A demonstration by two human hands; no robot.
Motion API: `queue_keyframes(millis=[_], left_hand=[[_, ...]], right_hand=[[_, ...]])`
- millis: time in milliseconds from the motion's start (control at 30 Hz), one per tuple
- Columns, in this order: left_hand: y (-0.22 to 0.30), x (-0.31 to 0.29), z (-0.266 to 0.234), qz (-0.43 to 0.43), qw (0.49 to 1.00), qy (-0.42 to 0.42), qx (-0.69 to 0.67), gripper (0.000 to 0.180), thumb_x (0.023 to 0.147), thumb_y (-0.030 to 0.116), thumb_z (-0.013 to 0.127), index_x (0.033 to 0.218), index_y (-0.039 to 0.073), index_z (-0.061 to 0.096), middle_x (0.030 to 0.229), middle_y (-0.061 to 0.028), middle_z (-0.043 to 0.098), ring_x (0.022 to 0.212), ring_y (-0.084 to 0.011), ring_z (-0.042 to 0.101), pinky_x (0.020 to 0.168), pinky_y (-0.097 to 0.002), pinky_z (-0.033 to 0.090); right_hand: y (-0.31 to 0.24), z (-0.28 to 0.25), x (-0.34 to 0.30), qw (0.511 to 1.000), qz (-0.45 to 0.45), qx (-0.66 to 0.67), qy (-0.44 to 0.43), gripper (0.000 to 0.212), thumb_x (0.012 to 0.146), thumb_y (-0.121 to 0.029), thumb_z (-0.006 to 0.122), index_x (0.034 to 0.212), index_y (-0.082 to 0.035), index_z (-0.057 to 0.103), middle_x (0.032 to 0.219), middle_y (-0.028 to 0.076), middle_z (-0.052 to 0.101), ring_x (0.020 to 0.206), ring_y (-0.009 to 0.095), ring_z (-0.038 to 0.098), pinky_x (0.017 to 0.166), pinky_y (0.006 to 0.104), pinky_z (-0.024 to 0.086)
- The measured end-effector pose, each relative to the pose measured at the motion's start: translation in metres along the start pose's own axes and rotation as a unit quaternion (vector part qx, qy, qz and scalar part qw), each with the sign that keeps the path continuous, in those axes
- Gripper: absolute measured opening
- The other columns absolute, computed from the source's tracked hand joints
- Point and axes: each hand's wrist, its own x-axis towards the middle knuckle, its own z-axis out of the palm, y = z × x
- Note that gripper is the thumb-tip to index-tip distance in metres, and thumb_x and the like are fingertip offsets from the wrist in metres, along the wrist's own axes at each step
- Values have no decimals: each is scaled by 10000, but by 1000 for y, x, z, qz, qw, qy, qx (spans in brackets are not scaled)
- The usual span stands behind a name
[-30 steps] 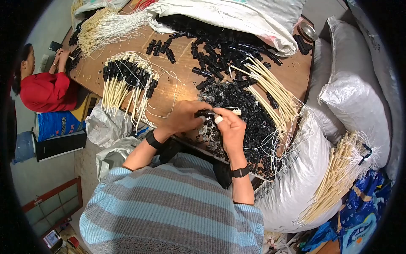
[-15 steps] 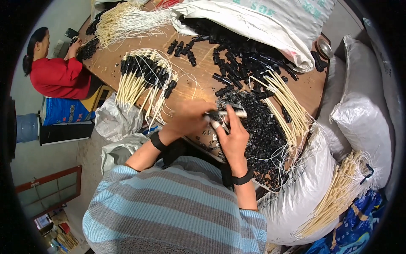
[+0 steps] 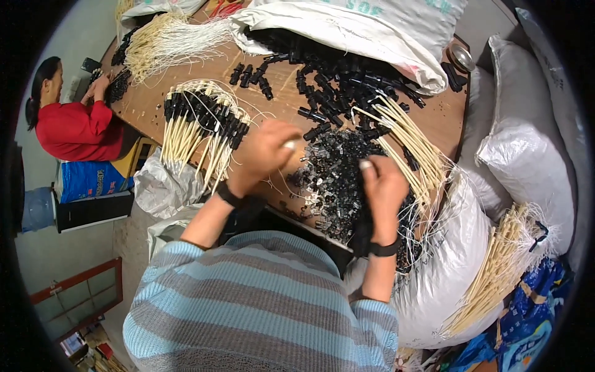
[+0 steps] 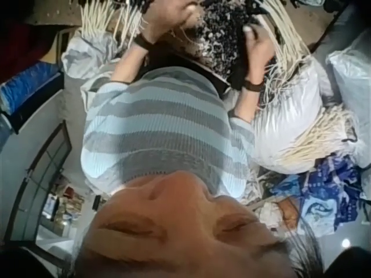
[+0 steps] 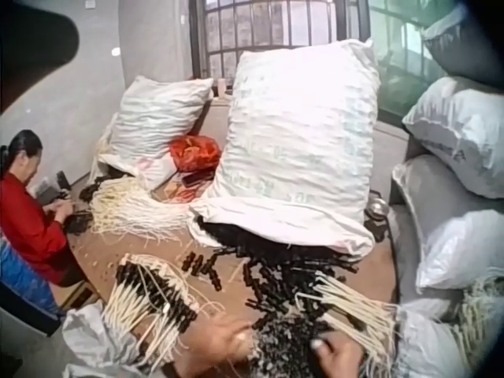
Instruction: Recorder is threading wires into connectors to assemble wire harnesses.
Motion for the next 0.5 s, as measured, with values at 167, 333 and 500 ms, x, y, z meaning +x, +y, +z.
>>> queue_keyframes(millis=[167,333,500], left_hand=[[-13,23,58,-63,995,-37,73,180,719,55,644,897,83,642,954,-125,648,987,-322,593,820,-412,477],[-16,22,50,-172,983,-36,53,161,714,66,654,868,75,608,920,-113,646,922,-334,618,733,-398,484],[-31,3,44,-167,978,-30,-121,407,709,-36,574,1111,28,599,897,-69,635,817,-174,615,761,-318,492]], right_hand=[[65,-39,30,958,49,-275,-58,144,774,-150,702,896,-78,729,795,175,683,792,332,673,685,396,508],[83,-43,40,967,86,-211,-115,147,732,-128,662,855,-90,734,792,198,677,777,366,665,708,424,511],[76,-45,48,951,112,-250,-147,143,716,-128,656,839,-87,717,787,197,676,771,355,664,695,421,507]])
